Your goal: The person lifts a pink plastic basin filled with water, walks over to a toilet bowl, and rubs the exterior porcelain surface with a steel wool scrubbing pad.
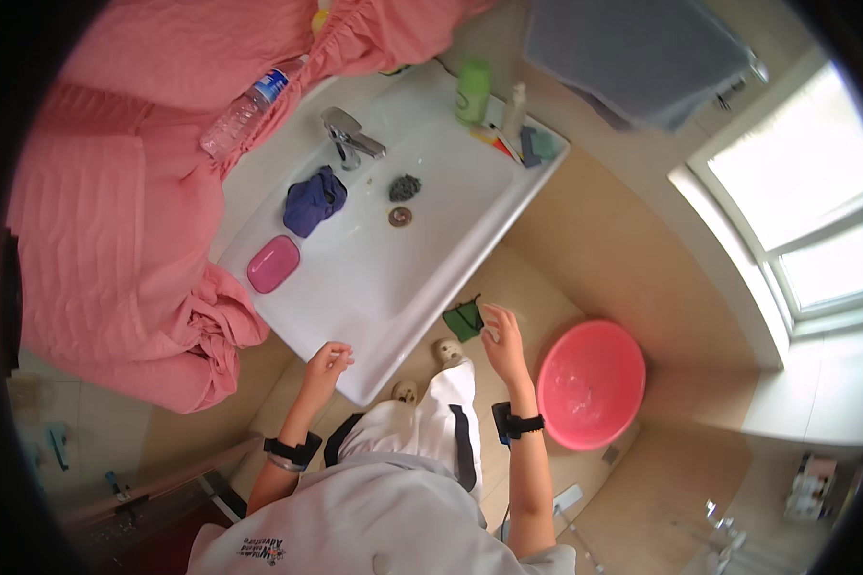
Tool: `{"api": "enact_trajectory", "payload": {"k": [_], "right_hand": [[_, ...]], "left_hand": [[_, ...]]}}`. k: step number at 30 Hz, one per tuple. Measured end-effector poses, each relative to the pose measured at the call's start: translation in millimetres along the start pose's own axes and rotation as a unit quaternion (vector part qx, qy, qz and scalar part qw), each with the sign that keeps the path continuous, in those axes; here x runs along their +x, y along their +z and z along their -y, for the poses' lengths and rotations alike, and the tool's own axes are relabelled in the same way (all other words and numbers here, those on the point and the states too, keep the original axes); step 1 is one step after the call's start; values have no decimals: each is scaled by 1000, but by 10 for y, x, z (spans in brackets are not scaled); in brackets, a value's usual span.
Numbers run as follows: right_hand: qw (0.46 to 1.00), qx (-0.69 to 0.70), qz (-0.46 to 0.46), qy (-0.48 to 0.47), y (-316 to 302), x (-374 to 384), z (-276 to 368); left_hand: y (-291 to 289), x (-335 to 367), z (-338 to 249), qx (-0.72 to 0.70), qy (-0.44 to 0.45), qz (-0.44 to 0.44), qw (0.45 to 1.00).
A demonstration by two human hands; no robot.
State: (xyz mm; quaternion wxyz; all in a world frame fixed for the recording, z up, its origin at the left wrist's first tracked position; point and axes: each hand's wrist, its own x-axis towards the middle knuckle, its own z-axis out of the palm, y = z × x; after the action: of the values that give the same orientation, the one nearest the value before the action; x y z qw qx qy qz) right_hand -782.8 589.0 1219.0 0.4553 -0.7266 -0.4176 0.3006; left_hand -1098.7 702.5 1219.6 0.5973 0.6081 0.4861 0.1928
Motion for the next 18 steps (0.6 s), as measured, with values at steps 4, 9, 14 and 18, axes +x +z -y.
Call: {"api": "enact_trajectory", "payload": {"k": [4,9,14,18], "right_hand": [[995,19,96,-33,81,1238,140],[977,-25,191,-87,367,2836,-28],[953,-203,198,-111,1119,4139,-248],[880,-365,295,-74,1563,4493,-330]], "left_hand": [[56,259,-161,-37,-5,-110,993],[169,466,-436,-82,-29,-239,967],[378,501,-582,-97,-76,-311,943],[487,431,-723,-109,-118,-368,916]]}}
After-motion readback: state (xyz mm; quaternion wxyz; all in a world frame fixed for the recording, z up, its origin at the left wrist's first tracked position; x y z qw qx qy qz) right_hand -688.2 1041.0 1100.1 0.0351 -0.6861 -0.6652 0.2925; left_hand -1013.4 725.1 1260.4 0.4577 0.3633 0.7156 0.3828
